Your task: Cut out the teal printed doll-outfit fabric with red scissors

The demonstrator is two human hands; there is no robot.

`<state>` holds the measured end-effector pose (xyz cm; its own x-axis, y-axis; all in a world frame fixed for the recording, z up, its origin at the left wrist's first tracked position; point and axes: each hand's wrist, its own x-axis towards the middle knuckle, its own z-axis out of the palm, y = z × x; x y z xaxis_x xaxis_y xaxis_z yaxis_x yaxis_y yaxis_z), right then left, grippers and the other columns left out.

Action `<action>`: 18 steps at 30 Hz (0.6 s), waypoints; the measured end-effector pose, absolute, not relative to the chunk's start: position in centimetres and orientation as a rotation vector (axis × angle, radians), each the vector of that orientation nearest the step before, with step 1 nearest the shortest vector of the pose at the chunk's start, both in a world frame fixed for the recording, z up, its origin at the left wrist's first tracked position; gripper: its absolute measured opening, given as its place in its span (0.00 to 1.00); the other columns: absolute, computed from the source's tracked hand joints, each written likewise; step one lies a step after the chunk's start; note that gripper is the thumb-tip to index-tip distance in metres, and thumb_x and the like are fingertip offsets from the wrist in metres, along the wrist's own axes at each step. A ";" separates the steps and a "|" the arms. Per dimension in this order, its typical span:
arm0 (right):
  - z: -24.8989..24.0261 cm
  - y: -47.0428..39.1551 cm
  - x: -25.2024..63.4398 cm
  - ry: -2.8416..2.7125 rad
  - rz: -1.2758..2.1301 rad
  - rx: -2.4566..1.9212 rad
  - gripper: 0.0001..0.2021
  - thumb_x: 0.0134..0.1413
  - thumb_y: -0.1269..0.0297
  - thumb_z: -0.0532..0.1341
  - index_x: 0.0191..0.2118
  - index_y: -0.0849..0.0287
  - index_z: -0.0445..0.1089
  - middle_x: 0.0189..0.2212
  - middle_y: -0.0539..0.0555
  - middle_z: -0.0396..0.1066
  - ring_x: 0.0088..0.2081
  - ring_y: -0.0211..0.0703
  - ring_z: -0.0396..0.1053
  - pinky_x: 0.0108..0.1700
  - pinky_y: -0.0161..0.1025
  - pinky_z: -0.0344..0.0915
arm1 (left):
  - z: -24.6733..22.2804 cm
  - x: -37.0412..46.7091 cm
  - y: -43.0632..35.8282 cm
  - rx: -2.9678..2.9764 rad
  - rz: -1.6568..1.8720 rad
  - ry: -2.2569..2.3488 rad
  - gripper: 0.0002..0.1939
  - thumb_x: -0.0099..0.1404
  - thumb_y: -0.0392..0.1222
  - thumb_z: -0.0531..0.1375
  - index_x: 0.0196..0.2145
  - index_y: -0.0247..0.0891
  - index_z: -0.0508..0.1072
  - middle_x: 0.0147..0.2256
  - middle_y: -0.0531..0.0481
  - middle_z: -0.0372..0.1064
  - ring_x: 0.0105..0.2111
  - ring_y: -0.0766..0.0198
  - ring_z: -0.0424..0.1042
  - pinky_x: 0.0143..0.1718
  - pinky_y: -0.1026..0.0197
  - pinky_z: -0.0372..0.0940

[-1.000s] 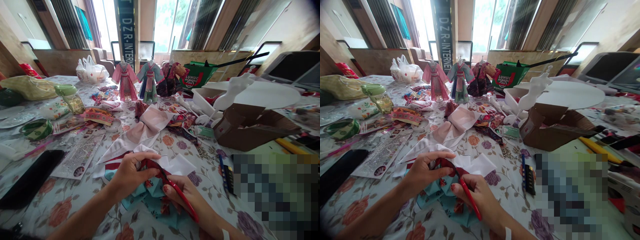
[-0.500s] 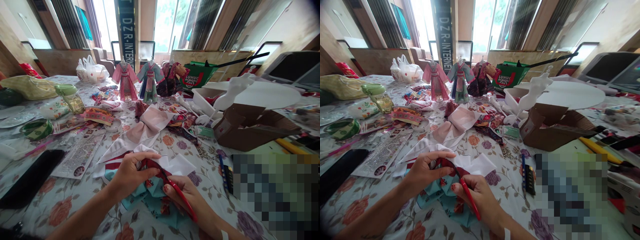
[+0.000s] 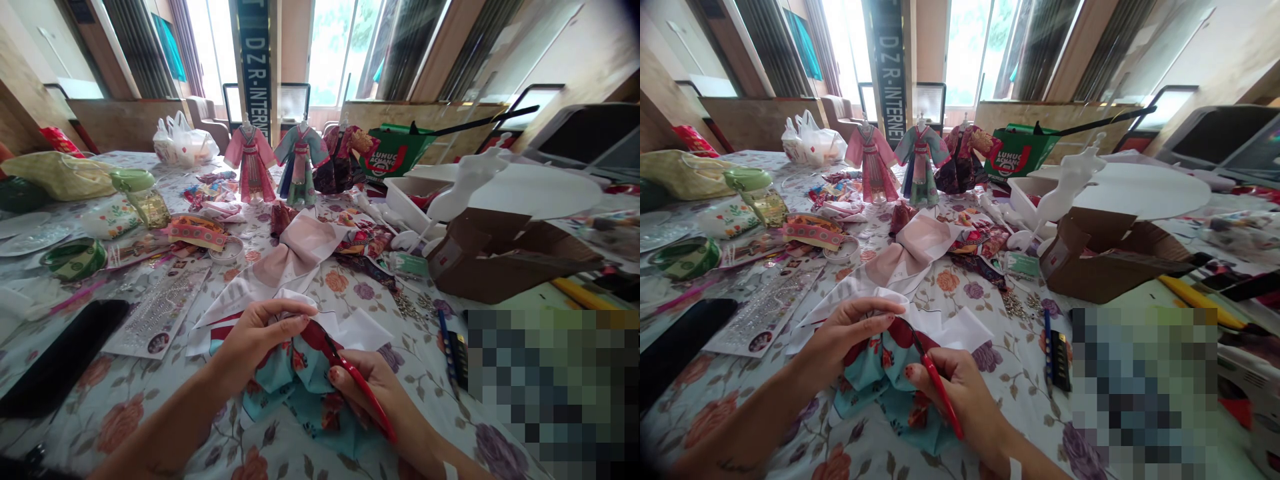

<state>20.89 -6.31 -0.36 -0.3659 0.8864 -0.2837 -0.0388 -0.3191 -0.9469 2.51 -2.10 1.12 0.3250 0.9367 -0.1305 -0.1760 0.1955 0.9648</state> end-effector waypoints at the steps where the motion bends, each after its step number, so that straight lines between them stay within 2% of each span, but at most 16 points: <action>1: -0.4 -6.3 21.0 -1.240 1.748 -1.172 0.26 0.42 0.43 0.66 0.17 0.58 0.58 0.10 0.42 0.53 0.14 0.29 0.46 0.17 0.31 0.45 | 1.1 2.4 -2.0 1.022 0.930 0.902 0.10 0.57 0.45 0.66 0.36 0.41 0.80 0.29 0.51 0.76 0.26 0.67 0.73 0.27 0.69 0.67; 6: -0.4 -6.4 21.3 -1.284 1.657 -1.220 0.26 0.44 0.41 0.64 0.18 0.59 0.57 0.10 0.43 0.53 0.14 0.29 0.47 0.18 0.31 0.41 | 1.3 2.1 -1.8 0.851 0.887 0.840 0.09 0.55 0.43 0.67 0.35 0.41 0.80 0.29 0.52 0.78 0.27 0.67 0.75 0.29 0.68 0.69; 9: -0.4 -6.3 21.4 -1.311 1.630 -1.223 0.27 0.45 0.40 0.63 0.17 0.58 0.56 0.10 0.43 0.53 0.14 0.29 0.47 0.18 0.32 0.41 | 1.1 1.9 -1.7 0.831 0.883 0.787 0.09 0.54 0.40 0.68 0.35 0.40 0.80 0.30 0.52 0.78 0.27 0.67 0.76 0.30 0.68 0.70; 12: -0.4 -6.2 21.3 -1.313 1.636 -1.231 0.27 0.44 0.40 0.64 0.17 0.58 0.55 0.09 0.43 0.52 0.14 0.29 0.47 0.18 0.31 0.42 | 1.1 2.0 -1.7 0.926 0.948 0.852 0.10 0.56 0.41 0.67 0.37 0.39 0.80 0.29 0.51 0.77 0.26 0.67 0.74 0.28 0.68 0.69; 14: -0.4 -6.2 21.1 -1.272 1.698 -1.208 0.26 0.44 0.42 0.65 0.17 0.58 0.56 0.10 0.43 0.52 0.13 0.29 0.49 0.17 0.31 0.45 | 1.4 2.2 -1.6 1.088 1.028 0.947 0.09 0.58 0.42 0.65 0.36 0.39 0.80 0.31 0.50 0.77 0.29 0.66 0.74 0.30 0.68 0.68; 18: -0.2 -6.3 20.9 -1.171 1.821 -1.150 0.23 0.43 0.47 0.68 0.18 0.58 0.59 0.11 0.43 0.55 0.15 0.34 0.59 0.18 0.31 0.55 | 1.8 2.5 -1.7 1.316 1.081 0.999 0.07 0.61 0.38 0.61 0.34 0.38 0.80 0.37 0.49 0.77 0.41 0.63 0.73 0.42 0.68 0.66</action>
